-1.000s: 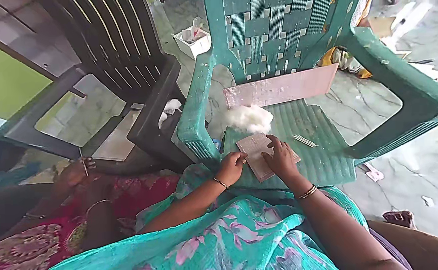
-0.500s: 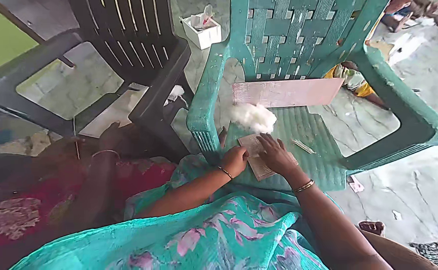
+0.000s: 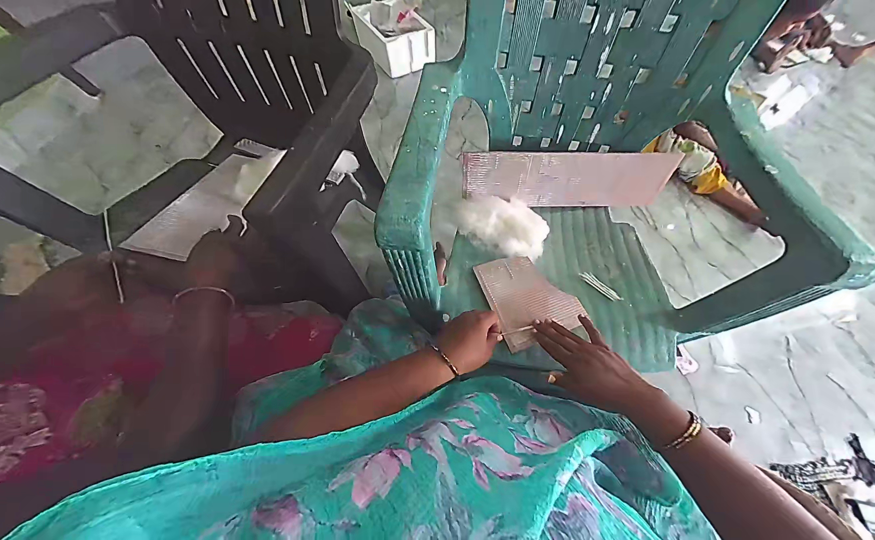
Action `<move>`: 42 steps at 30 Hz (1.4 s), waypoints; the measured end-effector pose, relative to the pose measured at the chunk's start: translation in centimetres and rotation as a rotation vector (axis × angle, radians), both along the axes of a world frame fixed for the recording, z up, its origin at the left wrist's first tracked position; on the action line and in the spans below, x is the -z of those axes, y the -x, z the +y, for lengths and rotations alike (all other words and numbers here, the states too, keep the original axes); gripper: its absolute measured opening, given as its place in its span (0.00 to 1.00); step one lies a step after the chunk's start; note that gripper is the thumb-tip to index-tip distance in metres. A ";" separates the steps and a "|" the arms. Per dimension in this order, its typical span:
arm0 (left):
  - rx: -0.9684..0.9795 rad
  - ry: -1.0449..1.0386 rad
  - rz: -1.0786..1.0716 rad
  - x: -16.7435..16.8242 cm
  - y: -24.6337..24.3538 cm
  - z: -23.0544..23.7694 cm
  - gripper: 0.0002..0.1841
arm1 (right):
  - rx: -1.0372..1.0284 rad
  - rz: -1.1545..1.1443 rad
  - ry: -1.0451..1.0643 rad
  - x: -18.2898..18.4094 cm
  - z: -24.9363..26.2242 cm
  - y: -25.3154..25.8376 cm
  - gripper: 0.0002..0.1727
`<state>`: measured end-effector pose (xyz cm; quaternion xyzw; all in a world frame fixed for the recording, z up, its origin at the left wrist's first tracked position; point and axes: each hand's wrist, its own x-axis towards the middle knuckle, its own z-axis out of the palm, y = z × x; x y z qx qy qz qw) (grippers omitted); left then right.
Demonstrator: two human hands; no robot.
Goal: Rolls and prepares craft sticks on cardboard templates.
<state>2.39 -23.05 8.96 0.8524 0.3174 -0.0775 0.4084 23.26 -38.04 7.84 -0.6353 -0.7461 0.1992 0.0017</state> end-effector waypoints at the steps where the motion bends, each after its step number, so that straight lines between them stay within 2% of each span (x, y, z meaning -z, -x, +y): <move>1: -0.026 -0.002 -0.027 0.1 0.1 0.1 0.17 | 0.021 0.053 -0.060 0.0 0.0 -0.4 0.34; 3: -0.099 -0.019 -0.066 0.3 0.2 0.6 0.17 | 0.074 0.075 -0.138 0.0 1.1 -1.0 0.33; 6: -0.179 -0.087 -0.091 0.9 -0.1 2.0 0.16 | 0.127 0.043 -0.125 0.5 4.5 -1.0 0.35; 12: -0.144 -0.193 0.007 0.9 -1.3 3.0 0.15 | 0.100 -0.030 -0.058 2.3 10.5 1.0 0.35; 15: -0.128 -0.177 0.026 1.2 -1.1 2.9 0.14 | 0.079 -0.041 0.001 2.1 9.8 1.4 0.38; 19: -0.068 -0.131 0.040 0.9 -0.6 1.8 0.15 | 0.027 -0.075 0.096 1.1 5.9 1.6 0.43; 22: -0.009 -0.085 0.054 0.5 -0.5 0.7 0.16 | -0.009 -0.107 0.163 0.3 3.3 1.6 0.43; 25: -0.001 -0.059 0.021 0.4 -0.4 0.2 0.16 | -0.054 -0.029 0.050 0.0 1.3 0.3 0.37; 28: -0.041 -0.074 -0.024 0.4 -0.1 0.2 0.16 | 0.021 0.082 -0.137 0.1 0.7 -1.2 0.33; 31: -0.074 -0.101 -0.054 0.5 0.1 0.3 0.15 | 0.139 0.060 -0.221 0.1 1.5 -1.4 0.32; 33: -0.087 -0.115 -0.052 0.4 0.1 0.4 0.15 | 0.181 0.042 -0.203 0.3 2.7 -0.9 0.32; 38: -0.131 -0.249 -0.004 1.0 -1.0 1.1 0.15 | 0.156 0.017 -0.122 2.5 7.2 1.0 0.36; 42: -0.144 -0.294 0.049 1.1 -1.6 1.6 0.14 | 0.135 -0.016 -0.142 3.5 10.0 1.5 0.38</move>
